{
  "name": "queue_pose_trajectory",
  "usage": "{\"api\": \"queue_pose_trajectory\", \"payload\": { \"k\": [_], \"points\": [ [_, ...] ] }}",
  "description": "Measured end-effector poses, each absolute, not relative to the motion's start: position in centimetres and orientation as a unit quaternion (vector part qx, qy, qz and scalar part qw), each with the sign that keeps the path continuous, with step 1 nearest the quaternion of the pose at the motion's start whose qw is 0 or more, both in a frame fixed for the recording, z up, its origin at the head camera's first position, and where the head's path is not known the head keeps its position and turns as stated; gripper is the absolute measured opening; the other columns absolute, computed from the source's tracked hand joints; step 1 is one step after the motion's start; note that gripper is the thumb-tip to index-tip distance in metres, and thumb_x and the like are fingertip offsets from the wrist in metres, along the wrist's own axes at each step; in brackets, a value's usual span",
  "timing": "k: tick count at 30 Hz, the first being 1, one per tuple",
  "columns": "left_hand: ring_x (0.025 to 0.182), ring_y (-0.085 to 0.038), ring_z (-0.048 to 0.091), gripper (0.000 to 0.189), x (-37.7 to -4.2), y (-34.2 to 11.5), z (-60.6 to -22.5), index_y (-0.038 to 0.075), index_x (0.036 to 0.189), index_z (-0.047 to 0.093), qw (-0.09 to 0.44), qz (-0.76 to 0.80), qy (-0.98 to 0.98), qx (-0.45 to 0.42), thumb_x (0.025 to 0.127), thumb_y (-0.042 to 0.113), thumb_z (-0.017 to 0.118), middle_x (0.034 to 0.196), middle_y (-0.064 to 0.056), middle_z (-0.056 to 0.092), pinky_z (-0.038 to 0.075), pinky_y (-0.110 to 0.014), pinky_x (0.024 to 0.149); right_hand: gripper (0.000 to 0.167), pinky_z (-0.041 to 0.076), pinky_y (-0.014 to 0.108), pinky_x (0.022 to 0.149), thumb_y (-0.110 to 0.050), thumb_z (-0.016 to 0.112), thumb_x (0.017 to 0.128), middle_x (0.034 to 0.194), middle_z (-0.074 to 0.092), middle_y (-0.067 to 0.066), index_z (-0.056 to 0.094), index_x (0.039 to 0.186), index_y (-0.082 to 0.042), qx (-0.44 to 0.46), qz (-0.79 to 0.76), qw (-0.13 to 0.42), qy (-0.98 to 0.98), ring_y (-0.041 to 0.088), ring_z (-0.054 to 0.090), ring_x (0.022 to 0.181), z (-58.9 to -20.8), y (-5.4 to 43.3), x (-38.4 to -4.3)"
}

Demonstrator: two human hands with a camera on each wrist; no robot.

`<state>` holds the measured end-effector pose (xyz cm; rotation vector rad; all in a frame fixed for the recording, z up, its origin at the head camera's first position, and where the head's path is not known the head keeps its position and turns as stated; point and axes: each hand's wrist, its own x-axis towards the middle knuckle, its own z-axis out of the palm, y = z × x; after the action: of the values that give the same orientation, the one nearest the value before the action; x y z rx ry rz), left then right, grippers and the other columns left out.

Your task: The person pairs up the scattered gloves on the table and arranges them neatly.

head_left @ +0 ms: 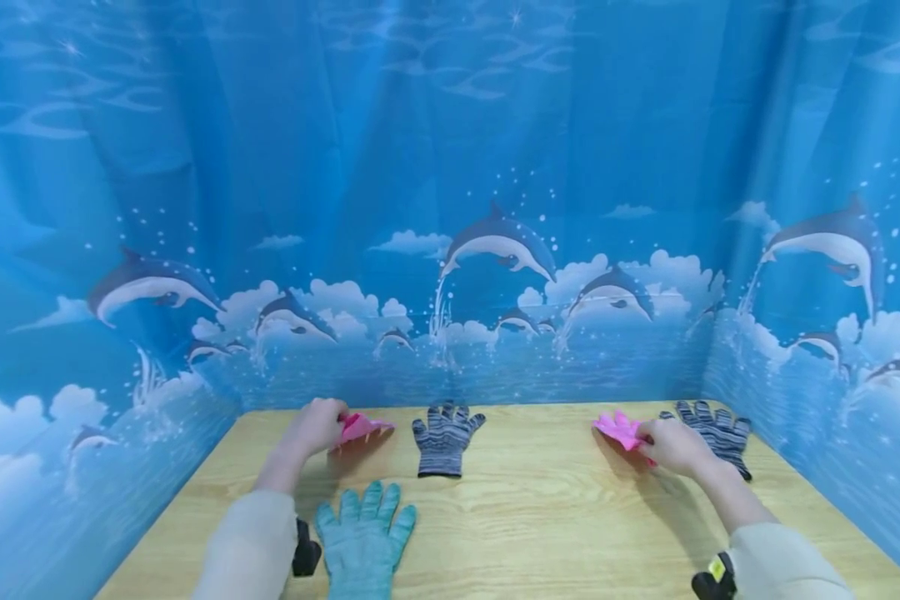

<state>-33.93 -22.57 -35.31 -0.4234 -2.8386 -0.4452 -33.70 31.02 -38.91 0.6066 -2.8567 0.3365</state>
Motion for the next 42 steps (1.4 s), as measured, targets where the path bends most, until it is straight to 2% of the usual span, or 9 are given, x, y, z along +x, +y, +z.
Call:
{"api": "queue_pose_trajectory", "payload": {
  "k": [3, 10, 19, 26, 36, 42],
  "points": [
    [0.057, -0.015, 0.045, 0.019, -34.4, -23.2, -33.6, -0.001, 0.081, 0.066, 0.084, -0.200, -0.966, -0.141, 0.079, -0.010, 0.050, 0.067, -0.003, 0.058, 0.039, -0.027, 0.051, 0.005, 0.038, 0.029, 0.052, -0.008, 0.065, 0.081, 0.058, 0.049, -0.008, 0.063, 0.076, -0.010, 0.198, 0.132, 0.106, -0.965, 0.009, 0.043, 0.055, -38.2, 31.1, -33.6],
    [0.058, -0.017, 0.043, 0.018, -33.8, -22.0, -31.0, -0.003, 0.090, 0.066, 0.116, -0.218, -0.963, -0.110, 0.084, -0.006, 0.049, 0.072, -0.008, 0.058, 0.037, -0.028, 0.052, 0.005, 0.038, 0.030, 0.052, -0.008, 0.063, 0.083, 0.063, 0.052, -0.005, 0.066, 0.085, -0.005, 0.185, 0.159, 0.126, -0.962, 0.011, 0.043, 0.055, -36.5, 31.6, -32.6],
    [0.062, -0.019, 0.049, 0.020, -33.5, -19.4, -28.5, -0.005, 0.100, 0.066, 0.104, -0.242, -0.959, -0.109, 0.089, 0.000, 0.051, 0.083, -0.013, 0.063, 0.042, -0.028, 0.053, 0.008, 0.037, 0.028, 0.050, -0.008, 0.061, 0.086, 0.065, 0.053, -0.004, 0.065, 0.089, -0.002, 0.176, 0.174, 0.144, -0.958, 0.011, 0.043, 0.057, -34.8, 32.2, -31.4],
    [0.067, -0.019, 0.055, 0.017, -32.9, -16.5, -28.4, -0.003, 0.097, 0.067, 0.114, -0.243, -0.955, -0.127, 0.088, 0.001, 0.054, 0.085, -0.013, 0.065, 0.048, -0.029, 0.056, 0.007, 0.037, 0.028, 0.049, -0.010, 0.061, 0.086, 0.064, 0.052, -0.005, 0.065, 0.089, -0.003, 0.168, 0.169, 0.164, -0.957, 0.011, 0.044, 0.055, -34.2, 32.2, -30.9],
    [0.061, -0.014, 0.051, 0.014, -32.1, -12.3, -28.6, 0.001, 0.089, 0.069, 0.134, -0.200, -0.950, -0.197, 0.086, 0.000, 0.056, 0.078, -0.007, 0.064, 0.045, -0.025, 0.054, 0.009, 0.037, 0.029, 0.049, -0.010, 0.061, 0.087, 0.065, 0.053, -0.004, 0.065, 0.092, -0.003, 0.158, 0.173, 0.155, -0.960, 0.013, 0.044, 0.056, -33.6, 31.6, -30.5],
    [0.060, -0.013, 0.050, 0.014, -31.2, -10.2, -28.9, 0.004, 0.083, 0.068, 0.123, -0.178, -0.944, -0.248, 0.084, -0.004, 0.056, 0.073, -0.004, 0.061, 0.044, -0.024, 0.054, 0.011, 0.037, 0.029, 0.049, -0.011, 0.061, 0.087, 0.067, 0.055, -0.004, 0.065, 0.093, -0.003, 0.162, 0.172, 0.149, -0.960, 0.012, 0.044, 0.057, -33.2, 31.3, -30.2]
  ]
}}
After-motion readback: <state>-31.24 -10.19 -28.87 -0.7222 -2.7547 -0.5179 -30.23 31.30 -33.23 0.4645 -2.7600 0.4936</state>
